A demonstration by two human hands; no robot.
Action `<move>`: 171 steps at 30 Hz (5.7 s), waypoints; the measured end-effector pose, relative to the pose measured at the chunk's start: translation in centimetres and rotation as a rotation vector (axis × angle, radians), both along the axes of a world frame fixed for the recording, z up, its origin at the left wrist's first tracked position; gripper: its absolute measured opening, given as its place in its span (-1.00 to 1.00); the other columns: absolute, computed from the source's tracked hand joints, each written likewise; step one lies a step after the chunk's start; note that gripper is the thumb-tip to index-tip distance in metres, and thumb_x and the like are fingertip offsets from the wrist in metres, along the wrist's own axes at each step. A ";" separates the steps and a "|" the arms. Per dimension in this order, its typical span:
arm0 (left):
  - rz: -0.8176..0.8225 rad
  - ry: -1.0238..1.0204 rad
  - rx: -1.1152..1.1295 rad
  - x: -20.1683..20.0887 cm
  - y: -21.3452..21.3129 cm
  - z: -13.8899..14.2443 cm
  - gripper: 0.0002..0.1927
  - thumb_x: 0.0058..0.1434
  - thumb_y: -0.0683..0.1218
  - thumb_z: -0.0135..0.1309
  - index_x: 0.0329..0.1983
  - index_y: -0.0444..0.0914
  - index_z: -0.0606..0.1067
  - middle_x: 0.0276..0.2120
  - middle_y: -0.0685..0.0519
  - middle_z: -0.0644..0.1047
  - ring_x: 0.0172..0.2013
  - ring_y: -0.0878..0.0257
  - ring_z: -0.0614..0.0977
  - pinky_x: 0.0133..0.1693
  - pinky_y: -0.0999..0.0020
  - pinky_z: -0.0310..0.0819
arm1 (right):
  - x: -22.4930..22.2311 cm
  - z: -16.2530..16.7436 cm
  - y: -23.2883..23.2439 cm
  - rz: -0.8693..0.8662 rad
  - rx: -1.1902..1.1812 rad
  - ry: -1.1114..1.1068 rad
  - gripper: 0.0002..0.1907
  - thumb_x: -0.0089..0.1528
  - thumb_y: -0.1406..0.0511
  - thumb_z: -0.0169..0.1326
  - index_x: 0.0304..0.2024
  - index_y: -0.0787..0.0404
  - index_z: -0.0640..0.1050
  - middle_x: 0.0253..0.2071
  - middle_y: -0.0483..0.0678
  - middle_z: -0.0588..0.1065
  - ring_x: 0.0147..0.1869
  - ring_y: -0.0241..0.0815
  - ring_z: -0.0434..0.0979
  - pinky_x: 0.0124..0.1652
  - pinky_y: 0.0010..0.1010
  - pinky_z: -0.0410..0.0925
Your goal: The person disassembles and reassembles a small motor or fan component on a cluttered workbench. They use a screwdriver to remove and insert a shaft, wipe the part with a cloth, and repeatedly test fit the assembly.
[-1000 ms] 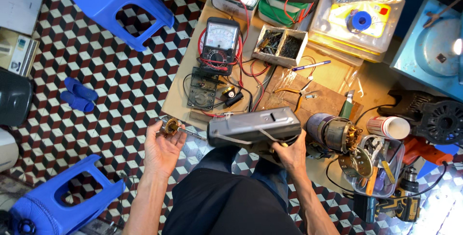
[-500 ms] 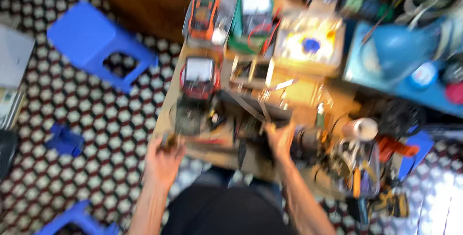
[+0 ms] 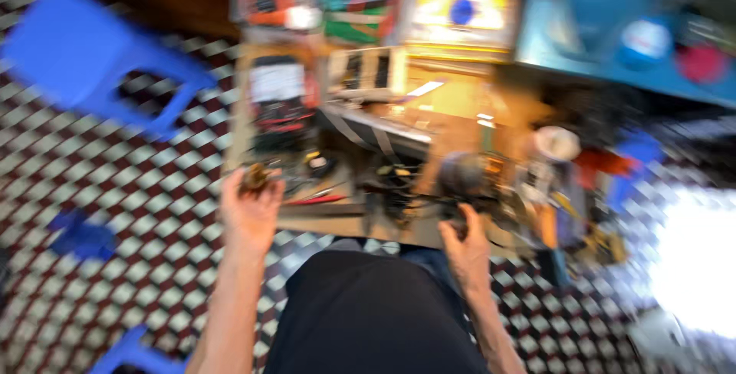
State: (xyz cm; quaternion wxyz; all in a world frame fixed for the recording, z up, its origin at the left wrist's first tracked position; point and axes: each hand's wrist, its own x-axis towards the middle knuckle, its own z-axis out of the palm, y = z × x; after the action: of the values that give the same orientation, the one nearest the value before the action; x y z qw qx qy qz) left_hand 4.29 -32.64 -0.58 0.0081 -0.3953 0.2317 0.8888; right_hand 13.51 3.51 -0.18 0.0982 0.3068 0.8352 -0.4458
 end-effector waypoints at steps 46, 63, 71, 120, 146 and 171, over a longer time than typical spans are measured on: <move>-0.118 -0.095 -0.194 5.2 31.6 4.8 -0.57 0.25 0.07 0.20 0.02 -0.31 0.46 -0.08 -0.03 0.56 -0.02 0.17 0.63 0.09 0.23 0.58 | 3.5 -2.8 33.4 -0.019 0.203 -0.067 -0.70 0.35 0.14 0.01 0.09 0.05 0.54 -0.08 0.08 0.59 -0.07 0.08 0.65 -0.07 -0.08 0.46; -0.038 -0.135 -0.105 6.3 31.8 3.8 -0.60 0.23 0.08 0.20 -0.03 -0.27 0.49 -0.13 0.05 0.59 -0.04 0.18 0.64 0.07 0.25 0.57 | -0.4 -3.1 33.7 0.589 0.824 0.109 -0.69 0.14 0.33 0.15 -0.08 0.26 0.44 -0.25 0.11 0.47 -0.19 0.14 0.57 -0.23 -0.06 0.46; -0.078 -0.111 -0.099 4.7 30.8 3.0 -0.64 0.23 0.08 0.20 -0.06 -0.23 0.50 -0.15 0.07 0.59 -0.06 0.16 0.64 0.07 0.23 0.57 | -1.1 -2.3 34.6 0.428 0.726 -0.026 -0.82 0.35 0.27 0.03 -0.21 0.27 0.56 -0.38 0.12 0.57 -0.35 0.10 0.62 -0.35 -0.07 0.44; -0.090 -0.071 -0.147 3.2 35.0 6.3 -0.64 0.17 0.05 0.23 -0.12 -0.28 0.52 -0.14 0.00 0.59 -0.06 0.16 0.64 0.05 0.26 0.58 | 0.2 9.4 32.2 -0.123 -0.422 0.435 -0.73 0.33 0.28 0.15 0.03 0.29 0.56 -0.26 -0.05 0.61 -0.25 -0.27 0.65 -0.26 -0.49 0.50; -0.210 -0.231 -0.175 0.6 34.6 0.9 -0.56 0.21 0.10 0.17 -0.01 -0.31 0.51 -0.13 -0.01 0.57 -0.06 0.15 0.61 0.11 0.24 0.49 | -6.9 -0.3 22.4 -0.128 -0.651 0.370 -0.76 0.29 0.40 0.19 -0.02 0.24 0.46 -0.09 -0.04 0.64 -0.05 -0.32 0.65 -0.11 -0.51 0.52; -0.194 -0.296 -0.204 -0.8 34.4 0.8 -0.53 0.21 0.09 0.16 0.03 -0.33 0.48 -0.10 -0.04 0.54 -0.07 0.14 0.59 0.10 0.24 0.49 | -8.9 -1.8 19.9 0.046 -0.531 0.300 -0.83 0.27 0.37 0.20 -0.08 0.19 0.56 -0.21 -0.10 0.59 -0.19 -0.33 0.65 -0.20 -0.47 0.54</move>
State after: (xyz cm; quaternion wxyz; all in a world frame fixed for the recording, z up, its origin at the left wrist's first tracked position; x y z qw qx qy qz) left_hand 3.52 1.72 0.22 0.0874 -0.4962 0.3539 0.7880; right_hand 4.64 23.44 -1.97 0.0605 0.1819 0.7014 -0.6865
